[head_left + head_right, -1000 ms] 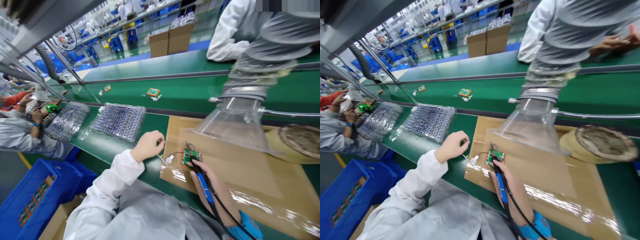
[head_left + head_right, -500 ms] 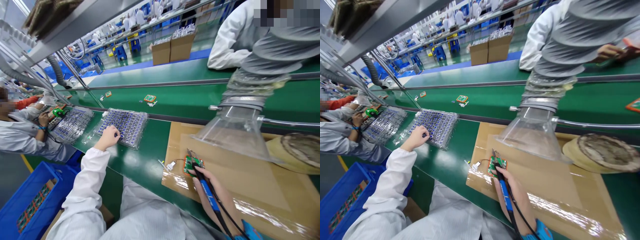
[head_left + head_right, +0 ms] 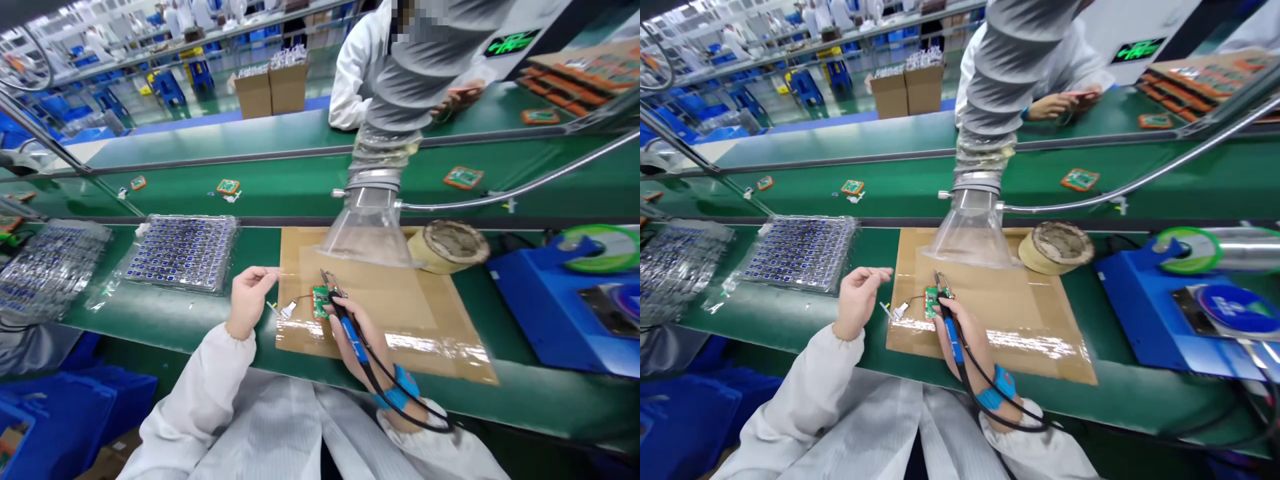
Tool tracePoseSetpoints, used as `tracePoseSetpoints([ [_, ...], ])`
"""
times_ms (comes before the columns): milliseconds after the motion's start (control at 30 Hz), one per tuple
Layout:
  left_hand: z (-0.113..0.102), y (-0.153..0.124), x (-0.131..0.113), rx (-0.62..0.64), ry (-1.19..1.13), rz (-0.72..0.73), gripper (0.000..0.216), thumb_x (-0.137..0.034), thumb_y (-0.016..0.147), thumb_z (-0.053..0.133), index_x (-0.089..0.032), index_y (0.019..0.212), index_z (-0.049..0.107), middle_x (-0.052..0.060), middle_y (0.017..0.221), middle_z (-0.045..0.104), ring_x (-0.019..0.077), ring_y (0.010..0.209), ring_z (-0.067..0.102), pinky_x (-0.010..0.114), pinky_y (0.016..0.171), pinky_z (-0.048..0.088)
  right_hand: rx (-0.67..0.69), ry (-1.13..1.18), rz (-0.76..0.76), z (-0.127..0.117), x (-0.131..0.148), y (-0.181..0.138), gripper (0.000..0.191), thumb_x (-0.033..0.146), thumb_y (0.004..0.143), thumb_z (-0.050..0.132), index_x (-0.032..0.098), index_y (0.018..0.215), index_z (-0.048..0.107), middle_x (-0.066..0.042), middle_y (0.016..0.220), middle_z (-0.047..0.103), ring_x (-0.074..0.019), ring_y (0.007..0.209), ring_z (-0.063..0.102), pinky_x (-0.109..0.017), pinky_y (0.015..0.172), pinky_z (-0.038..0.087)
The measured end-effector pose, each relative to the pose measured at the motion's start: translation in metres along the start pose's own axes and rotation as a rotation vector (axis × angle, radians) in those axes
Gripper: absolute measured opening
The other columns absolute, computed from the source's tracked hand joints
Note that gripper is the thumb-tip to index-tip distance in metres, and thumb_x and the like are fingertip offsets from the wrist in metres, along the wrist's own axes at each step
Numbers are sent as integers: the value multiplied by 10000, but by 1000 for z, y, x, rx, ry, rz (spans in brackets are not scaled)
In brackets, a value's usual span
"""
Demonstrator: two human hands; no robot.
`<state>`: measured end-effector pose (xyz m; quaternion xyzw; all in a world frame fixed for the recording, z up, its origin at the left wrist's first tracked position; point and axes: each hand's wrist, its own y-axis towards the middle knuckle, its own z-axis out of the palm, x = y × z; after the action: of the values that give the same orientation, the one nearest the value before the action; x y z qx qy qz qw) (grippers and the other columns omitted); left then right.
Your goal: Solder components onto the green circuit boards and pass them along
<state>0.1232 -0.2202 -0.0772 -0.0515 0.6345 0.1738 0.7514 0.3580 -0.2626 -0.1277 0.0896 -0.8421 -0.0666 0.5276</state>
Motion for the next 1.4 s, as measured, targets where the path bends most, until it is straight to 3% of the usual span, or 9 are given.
tracePoseSetpoints([
  [133, 25, -10, 2, 348, 269, -356, 235, -379, 731, 834, -157, 743, 760, 72, 739, 778, 209, 728, 738, 315, 726, 591, -76, 149, 83, -3, 12, 2, 335, 411, 953, 653, 272, 1255, 611, -75, 1102, 783, -264, 1057, 752, -456, 961, 592],
  [200, 31, -17, -2, 481, 394, -423, 194, -345, 765, 794, -152, 758, 785, 71, 759, 789, 194, 717, 732, 274, 681, 566, -120, 254, 95, -3, 19, 4, 350, 390, 929, 691, 266, 1244, 606, -72, 1078, 783, -253, 1021, 758, -455, 955, 595],
  [267, 36, -23, -5, 533, 471, -411, 180, -320, 800, 747, -155, 745, 789, 57, 761, 789, 168, 698, 714, 239, 644, 532, -134, 335, 97, 0, 24, 7, 381, 365, 892, 737, 267, 1236, 606, -64, 1064, 781, -234, 964, 761, -433, 915, 610],
  [467, 44, -31, -10, 581, 576, -266, 175, -284, 833, 703, -172, 729, 787, 24, 704, 768, 134, 623, 656, 226, 595, 479, -194, 462, 139, 8, 39, 13, 303, 349, 859, 768, 257, 1116, 637, -18, 920, 780, -188, 823, 757, -349, 780, 635],
  [733, 43, -33, -18, 534, 484, -226, 134, -264, 837, 705, -195, 762, 793, 36, 756, 791, 165, 679, 711, 256, 649, 558, -240, 513, 148, 10, 41, 13, 274, 302, 841, 785, 248, 1074, 652, -19, 889, 789, -197, 862, 771, -383, 867, 635],
  [900, 42, -33, -17, 485, 478, -184, 116, -253, 823, 716, -191, 749, 780, 41, 755, 789, 173, 700, 721, 271, 689, 581, -227, 538, 170, 10, 40, 14, 275, 280, 823, 794, 248, 1061, 658, -11, 869, 783, -183, 806, 764, -348, 805, 641],
  [1100, 44, -35, -13, 472, 474, -111, 114, -256, 825, 705, -189, 752, 763, 38, 752, 778, 162, 685, 702, 274, 682, 567, -226, 590, 178, 9, 45, 17, 295, 327, 820, 794, 248, 1049, 625, 7, 817, 747, -168, 734, 731, -333, 734, 633],
  [1267, 46, -37, -10, 450, 581, 9, 113, -259, 831, 718, -229, 730, 762, 35, 755, 768, 184, 718, 688, 331, 747, 548, -216, 557, 185, 7, 48, 17, 324, 366, 821, 801, 246, 1061, 620, -9, 857, 760, -176, 766, 738, -348, 764, 634],
  [1400, 47, -38, -11, 433, 575, -1, 120, -265, 832, 730, -241, 720, 762, 24, 742, 764, 186, 714, 682, 351, 780, 546, -233, 569, 197, 7, 47, 18, 291, 358, 830, 794, 250, 1045, 630, -15, 864, 777, -188, 811, 760, -367, 819, 640],
])
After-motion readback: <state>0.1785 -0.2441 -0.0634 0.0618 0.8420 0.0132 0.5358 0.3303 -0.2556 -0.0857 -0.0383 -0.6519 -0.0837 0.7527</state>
